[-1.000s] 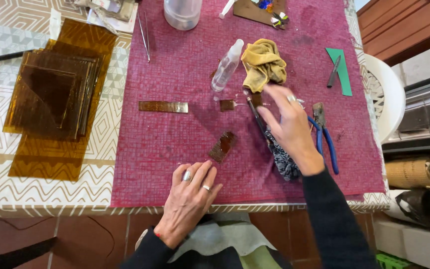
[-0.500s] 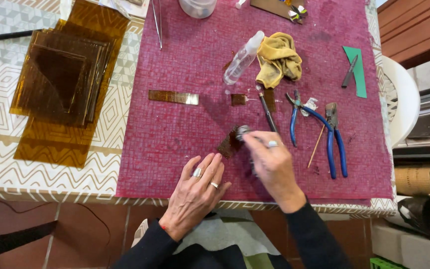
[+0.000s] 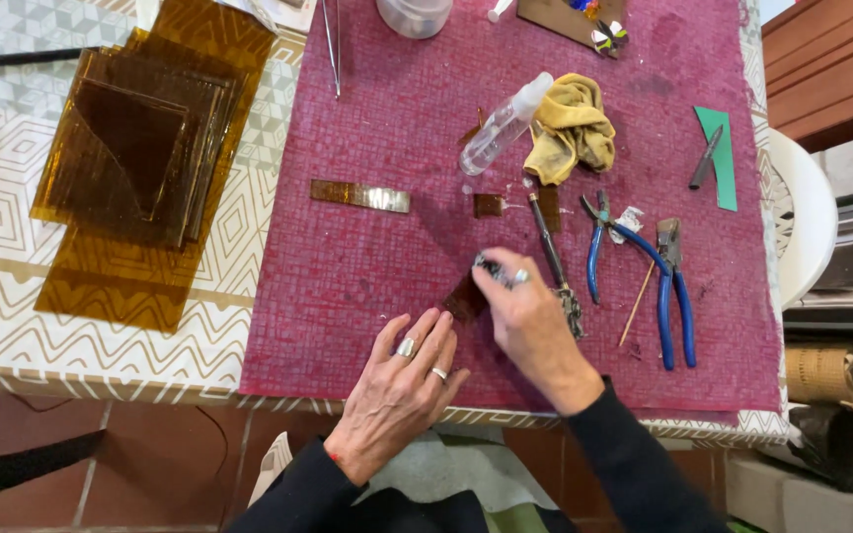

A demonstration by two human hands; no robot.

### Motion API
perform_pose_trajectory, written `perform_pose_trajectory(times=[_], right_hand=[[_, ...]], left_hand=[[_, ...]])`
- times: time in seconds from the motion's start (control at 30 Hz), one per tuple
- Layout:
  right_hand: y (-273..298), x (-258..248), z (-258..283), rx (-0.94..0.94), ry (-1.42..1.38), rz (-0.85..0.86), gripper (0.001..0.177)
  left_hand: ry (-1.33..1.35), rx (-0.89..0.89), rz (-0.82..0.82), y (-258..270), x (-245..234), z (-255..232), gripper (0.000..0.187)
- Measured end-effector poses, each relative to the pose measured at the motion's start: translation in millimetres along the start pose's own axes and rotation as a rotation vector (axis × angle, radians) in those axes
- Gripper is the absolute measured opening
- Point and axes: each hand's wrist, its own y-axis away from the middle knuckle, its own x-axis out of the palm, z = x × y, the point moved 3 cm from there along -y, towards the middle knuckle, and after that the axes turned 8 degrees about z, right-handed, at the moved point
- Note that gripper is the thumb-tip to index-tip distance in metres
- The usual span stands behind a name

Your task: Cutting, cleaning, and preparing amber glass pieces for stained glass work.

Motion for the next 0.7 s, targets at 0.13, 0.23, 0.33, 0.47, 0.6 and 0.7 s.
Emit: perform_pose_trajectory(times=[0.13, 0.23, 0.33, 0.47, 0.6, 0.7], right_hand=[[10.5, 4.2, 15.0, -0.152, -0.018, 0.058, 0.034], [6.5, 0.2, -2.9, -0.034, -0.06, 0.026, 0.027], [7.7, 0.9, 14.1, -0.08, -0.09, 0.006, 0.025], [6.0, -1.2, 7.9, -0.058, -0.102, -0.001, 0.026], [4.3, 1.8, 1.9, -0.035, -0.094, -0.021, 0.022], [13.7, 4.6, 12.6, -0.244, -0.106, 0.072, 0.028]], left_hand=[[-0.01, 0.002, -0.018, 0.4, -0.8, 1.5, 0.044], [0.003, 0.002, -0.023, 1.9, 1.0, 0.3, 0.043], [-0.003, -0.001, -0.056, 0.6, 1.1, 2.4, 0.041], [0.04, -0.002, -0.133, 7.5, 1.9, 2.1, 0.032], [0.123, -0.017, -0.187, 10.1, -1.8, 7.1, 0.024], [0.198, -0.014, -0.269, 12.2, -4.4, 5.8, 0.012]])
